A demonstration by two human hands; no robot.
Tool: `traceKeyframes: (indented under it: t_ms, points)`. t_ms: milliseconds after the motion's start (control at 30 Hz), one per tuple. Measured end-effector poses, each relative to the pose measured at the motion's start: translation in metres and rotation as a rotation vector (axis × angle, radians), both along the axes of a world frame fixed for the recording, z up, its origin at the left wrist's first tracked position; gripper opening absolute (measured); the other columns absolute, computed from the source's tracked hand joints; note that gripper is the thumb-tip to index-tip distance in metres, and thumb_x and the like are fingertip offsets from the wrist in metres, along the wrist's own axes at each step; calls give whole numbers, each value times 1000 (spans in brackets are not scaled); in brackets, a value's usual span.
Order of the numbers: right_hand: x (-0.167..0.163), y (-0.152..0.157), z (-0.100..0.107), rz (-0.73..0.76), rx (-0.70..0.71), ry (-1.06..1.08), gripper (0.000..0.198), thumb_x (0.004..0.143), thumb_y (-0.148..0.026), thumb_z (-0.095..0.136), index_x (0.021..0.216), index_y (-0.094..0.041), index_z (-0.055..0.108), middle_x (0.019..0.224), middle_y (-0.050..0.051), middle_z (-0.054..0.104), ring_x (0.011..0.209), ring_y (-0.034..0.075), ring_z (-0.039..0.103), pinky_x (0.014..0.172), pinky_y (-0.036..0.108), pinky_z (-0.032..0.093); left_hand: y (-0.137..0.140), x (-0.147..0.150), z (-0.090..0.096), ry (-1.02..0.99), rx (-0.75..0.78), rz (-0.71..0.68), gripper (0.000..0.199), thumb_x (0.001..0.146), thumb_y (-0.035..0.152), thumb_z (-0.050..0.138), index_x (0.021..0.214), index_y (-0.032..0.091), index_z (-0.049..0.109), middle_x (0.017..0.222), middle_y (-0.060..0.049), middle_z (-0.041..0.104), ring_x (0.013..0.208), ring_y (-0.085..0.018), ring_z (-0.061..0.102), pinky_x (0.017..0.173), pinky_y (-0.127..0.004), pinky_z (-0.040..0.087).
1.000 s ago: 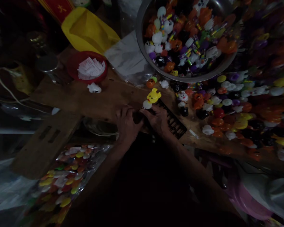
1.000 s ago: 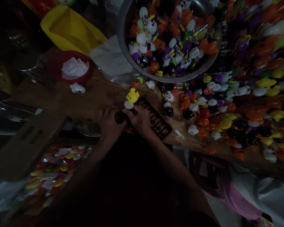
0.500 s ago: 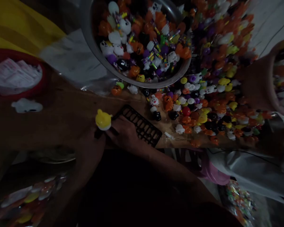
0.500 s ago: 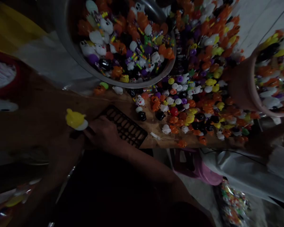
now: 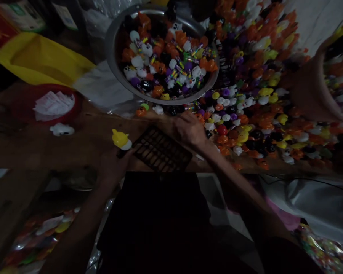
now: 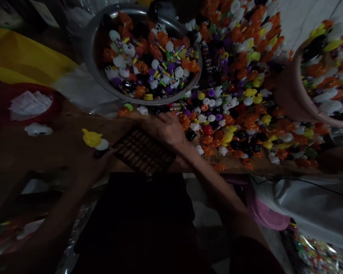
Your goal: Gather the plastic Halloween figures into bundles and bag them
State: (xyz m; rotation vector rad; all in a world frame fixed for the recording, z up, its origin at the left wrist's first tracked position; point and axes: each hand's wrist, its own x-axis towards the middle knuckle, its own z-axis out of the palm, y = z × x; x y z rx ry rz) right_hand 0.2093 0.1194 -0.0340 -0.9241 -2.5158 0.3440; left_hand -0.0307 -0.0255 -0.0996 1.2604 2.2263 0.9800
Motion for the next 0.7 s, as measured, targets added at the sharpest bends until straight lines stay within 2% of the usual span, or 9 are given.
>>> traceKeyframes:
  t_ms: [67, 133, 267, 367, 500, 600, 700]
  points:
    - [29, 25, 5, 21, 19, -91, 29, 97, -18, 52, 111, -18, 77, 116, 8, 69, 114, 22, 60, 105, 39, 44, 0, 0, 0, 24, -3, -5, 44, 74, 63, 64, 86, 22, 68, 90, -12, 74, 87, -32, 70, 78, -42, 55]
    - [42, 44, 2, 94, 25, -205, 30, 95, -14, 51, 104, -18, 79, 116, 7, 70, 115, 21, 59, 104, 37, 44, 2, 0, 1, 36, -7, -27, 43, 74, 64, 62, 81, 22, 67, 85, -11, 73, 83, -32, 69, 76, -42, 55]
    - [37, 61, -6, 190, 38, -339, 24, 90, -9, 59, 99, -20, 79, 113, 7, 71, 104, 20, 61, 93, 38, 48, 4, -1, 3, 26, -9, -72, 40, 74, 62, 62, 78, 22, 69, 79, -9, 73, 82, -30, 70, 76, -40, 56]
    - [30, 54, -5, 209, -6, -203, 26, 98, -19, 52, 98, -19, 77, 114, 5, 68, 105, 18, 60, 89, 33, 46, 4, 0, 5, 22, 1, -68, 40, 76, 58, 63, 88, 22, 74, 89, -9, 76, 92, -31, 70, 85, -41, 56]
    - [18, 28, -5, 124, -129, -15, 15, 92, -26, 65, 103, -22, 73, 104, 4, 72, 92, 19, 63, 81, 30, 48, 1, 2, 10, 49, 10, -42, 39, 78, 56, 65, 93, 22, 77, 97, -9, 78, 98, -31, 70, 89, -41, 57]
    - [3, 10, -10, 110, -310, 81, 14, 93, -28, 63, 98, -21, 73, 91, 2, 73, 81, 17, 65, 74, 27, 48, -2, 4, 11, 78, 35, -22, 37, 80, 57, 68, 91, 23, 77, 98, -8, 78, 98, -31, 71, 91, -42, 57]
    - [-11, -2, -13, 128, -525, 219, 21, 95, -35, 61, 86, -19, 73, 84, 0, 73, 76, 15, 65, 71, 26, 49, -5, 6, 6, 96, 83, -15, 35, 82, 56, 67, 91, 23, 77, 98, -7, 78, 99, -30, 71, 95, -43, 57]
